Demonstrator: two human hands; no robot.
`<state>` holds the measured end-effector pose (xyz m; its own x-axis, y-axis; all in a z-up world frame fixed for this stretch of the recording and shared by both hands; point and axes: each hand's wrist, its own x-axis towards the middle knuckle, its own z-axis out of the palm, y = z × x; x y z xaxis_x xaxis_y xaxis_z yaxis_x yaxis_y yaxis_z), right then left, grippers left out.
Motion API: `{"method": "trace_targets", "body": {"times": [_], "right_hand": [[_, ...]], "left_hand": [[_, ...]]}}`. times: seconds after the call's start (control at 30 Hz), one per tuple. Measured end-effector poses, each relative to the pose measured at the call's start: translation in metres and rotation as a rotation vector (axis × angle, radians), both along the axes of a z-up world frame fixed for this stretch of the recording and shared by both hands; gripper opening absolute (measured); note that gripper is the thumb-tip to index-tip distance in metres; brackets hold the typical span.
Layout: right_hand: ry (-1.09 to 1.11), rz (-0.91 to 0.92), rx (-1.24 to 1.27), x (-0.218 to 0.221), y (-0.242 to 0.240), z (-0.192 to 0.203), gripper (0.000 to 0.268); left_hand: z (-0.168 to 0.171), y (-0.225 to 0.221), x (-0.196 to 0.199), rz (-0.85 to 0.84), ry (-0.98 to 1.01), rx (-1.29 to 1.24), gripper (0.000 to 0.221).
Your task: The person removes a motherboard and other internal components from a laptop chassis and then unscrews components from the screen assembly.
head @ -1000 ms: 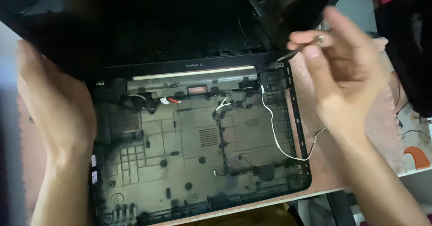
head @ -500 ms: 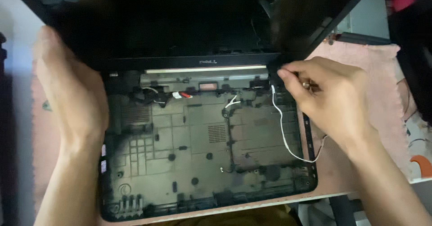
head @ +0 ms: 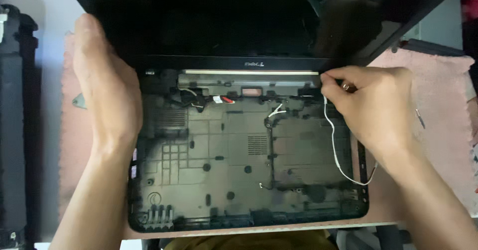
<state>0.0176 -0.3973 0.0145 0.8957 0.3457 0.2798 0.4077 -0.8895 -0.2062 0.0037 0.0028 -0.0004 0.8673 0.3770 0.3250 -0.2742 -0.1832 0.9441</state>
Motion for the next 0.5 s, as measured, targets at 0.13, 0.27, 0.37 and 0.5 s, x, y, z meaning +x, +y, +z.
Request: {"method": "trace_targets", "body": {"times": [0.13,0.27,0.37,0.5], "right_hand": [[-0.096,-0.012,-0.044,-0.005,0.000,-0.013,0.003],[-0.092,-0.019,-0.016,-0.009,0.002,-0.017,0.009],[-0.155,-0.009,0.004,-0.009,-0.002,-0.025,0.003],[-0.103,-0.062,0.007,-0.011,0.000,-0.025,0.004]], "left_hand": [[0.021,-0.011,-0.007,-0.085,0.078,-0.241,0.022],[0.010,-0.006,-0.008,-0.124,-0.012,-0.177,0.052],[0.004,-0.002,-0.009,-0.021,0.096,-0.136,0.065],[0.024,-0.010,-0.016,0.157,0.395,-0.061,0.094]]}}
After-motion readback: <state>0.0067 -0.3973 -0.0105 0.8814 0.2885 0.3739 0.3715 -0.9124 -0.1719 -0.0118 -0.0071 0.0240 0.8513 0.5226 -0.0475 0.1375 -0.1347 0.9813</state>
